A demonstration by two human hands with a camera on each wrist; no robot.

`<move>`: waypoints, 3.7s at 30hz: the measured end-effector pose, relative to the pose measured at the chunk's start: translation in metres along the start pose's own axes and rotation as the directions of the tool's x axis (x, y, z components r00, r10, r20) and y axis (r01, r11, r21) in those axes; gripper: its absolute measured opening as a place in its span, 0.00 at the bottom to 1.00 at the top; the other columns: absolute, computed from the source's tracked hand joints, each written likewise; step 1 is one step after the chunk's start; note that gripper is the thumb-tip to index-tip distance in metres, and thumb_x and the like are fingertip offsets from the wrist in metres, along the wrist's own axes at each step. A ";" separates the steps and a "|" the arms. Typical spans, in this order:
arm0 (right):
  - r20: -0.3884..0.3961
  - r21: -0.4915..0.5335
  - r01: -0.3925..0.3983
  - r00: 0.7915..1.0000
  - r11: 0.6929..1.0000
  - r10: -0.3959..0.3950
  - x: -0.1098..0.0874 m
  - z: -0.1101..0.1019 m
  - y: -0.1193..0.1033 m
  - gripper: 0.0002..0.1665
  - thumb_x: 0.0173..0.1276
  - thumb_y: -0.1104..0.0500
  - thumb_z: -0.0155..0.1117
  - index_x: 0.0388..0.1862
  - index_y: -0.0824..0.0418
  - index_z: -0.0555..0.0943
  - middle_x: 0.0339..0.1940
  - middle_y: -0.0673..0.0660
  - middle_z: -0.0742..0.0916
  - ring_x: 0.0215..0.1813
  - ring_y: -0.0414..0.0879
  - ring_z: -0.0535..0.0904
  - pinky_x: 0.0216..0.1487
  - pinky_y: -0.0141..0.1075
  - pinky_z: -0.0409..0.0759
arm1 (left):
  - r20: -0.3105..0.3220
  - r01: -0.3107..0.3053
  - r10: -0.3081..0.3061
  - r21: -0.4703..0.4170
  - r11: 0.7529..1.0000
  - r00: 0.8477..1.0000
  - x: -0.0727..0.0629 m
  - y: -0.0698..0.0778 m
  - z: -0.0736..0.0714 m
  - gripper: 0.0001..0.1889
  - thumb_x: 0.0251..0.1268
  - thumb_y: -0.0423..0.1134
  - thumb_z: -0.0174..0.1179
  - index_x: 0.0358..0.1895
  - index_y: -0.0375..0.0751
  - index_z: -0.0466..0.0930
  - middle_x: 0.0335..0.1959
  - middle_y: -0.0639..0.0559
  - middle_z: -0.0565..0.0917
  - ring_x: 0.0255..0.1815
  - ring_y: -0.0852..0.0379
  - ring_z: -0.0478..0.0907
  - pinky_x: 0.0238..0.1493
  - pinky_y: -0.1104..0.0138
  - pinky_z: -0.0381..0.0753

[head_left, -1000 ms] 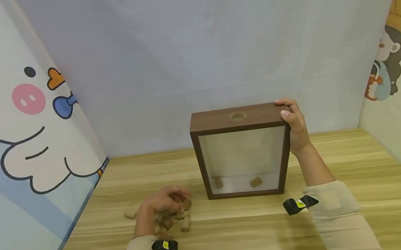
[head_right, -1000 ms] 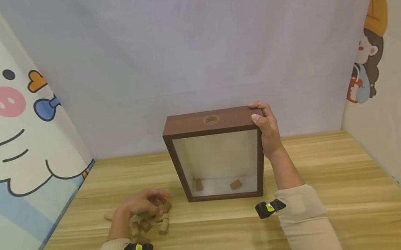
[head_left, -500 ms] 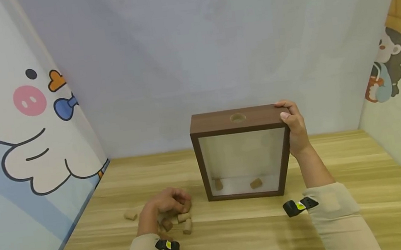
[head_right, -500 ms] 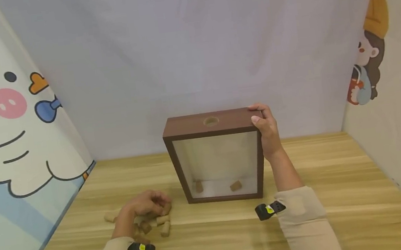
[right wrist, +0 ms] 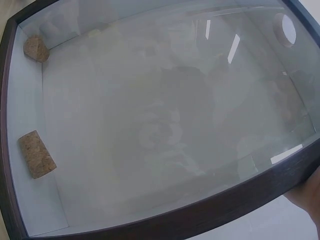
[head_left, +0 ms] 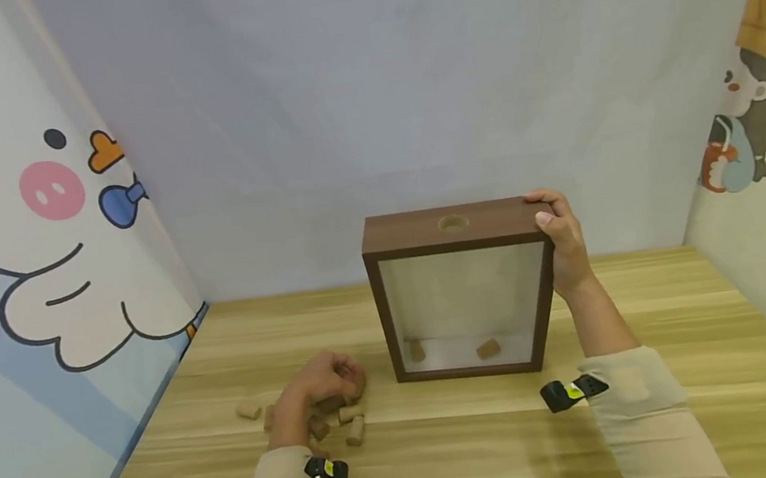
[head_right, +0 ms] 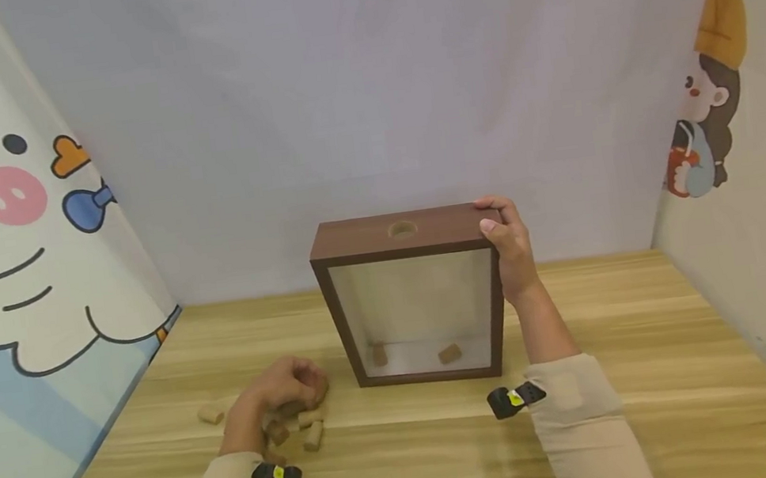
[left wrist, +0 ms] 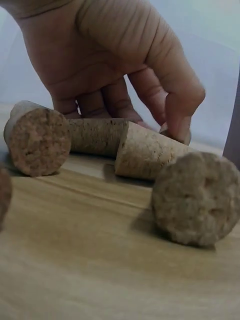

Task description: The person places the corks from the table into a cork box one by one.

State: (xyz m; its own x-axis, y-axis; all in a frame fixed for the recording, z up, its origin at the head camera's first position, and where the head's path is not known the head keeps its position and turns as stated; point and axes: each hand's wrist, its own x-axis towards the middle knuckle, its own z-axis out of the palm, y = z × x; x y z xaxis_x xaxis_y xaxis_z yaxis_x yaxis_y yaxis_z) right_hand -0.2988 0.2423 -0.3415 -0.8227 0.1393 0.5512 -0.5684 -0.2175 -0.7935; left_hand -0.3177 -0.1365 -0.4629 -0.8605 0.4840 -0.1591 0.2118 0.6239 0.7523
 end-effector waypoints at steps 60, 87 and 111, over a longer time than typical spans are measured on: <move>-0.011 0.016 0.015 1.000 1.000 -0.015 -0.004 0.005 -0.007 0.16 0.61 0.56 0.46 0.46 0.52 0.75 0.44 0.58 0.72 0.40 0.47 0.70 0.36 0.35 0.71 | -0.689 -0.643 0.348 -0.223 0.733 0.636 -0.034 0.204 -0.028 0.21 0.49 0.24 0.68 0.49 0.29 0.77 0.41 0.42 0.80 0.38 0.50 0.78 0.40 0.64 0.78; -0.025 -0.004 -0.005 1.000 1.000 0.005 -0.005 0.010 -0.007 0.15 0.61 0.55 0.46 0.46 0.51 0.75 0.45 0.59 0.72 0.40 0.48 0.69 0.35 0.36 0.70 | -0.485 -0.329 0.283 -0.009 0.944 0.827 0.031 0.261 -0.035 0.19 0.51 0.37 0.71 0.48 0.43 0.80 0.36 0.53 0.81 0.37 0.59 0.77 0.36 0.69 0.77; -0.005 -0.009 0.025 1.000 1.000 -0.025 -0.005 0.008 -0.008 0.16 0.63 0.55 0.46 0.47 0.53 0.74 0.43 0.58 0.73 0.37 0.47 0.71 0.35 0.35 0.72 | -0.485 -0.618 0.545 0.014 0.786 0.684 -0.043 0.200 0.000 0.17 0.55 0.36 0.68 0.48 0.36 0.79 0.40 0.43 0.81 0.40 0.54 0.77 0.38 0.53 0.77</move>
State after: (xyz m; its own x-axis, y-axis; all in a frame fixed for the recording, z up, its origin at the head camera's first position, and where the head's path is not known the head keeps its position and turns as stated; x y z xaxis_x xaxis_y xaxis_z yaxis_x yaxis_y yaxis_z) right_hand -0.2905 0.2355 -0.3358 -0.8083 0.1491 0.5695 -0.5887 -0.2056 -0.7817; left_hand -0.2383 -0.0322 -0.3056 -0.6974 0.3735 0.6116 0.7044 0.2001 0.6810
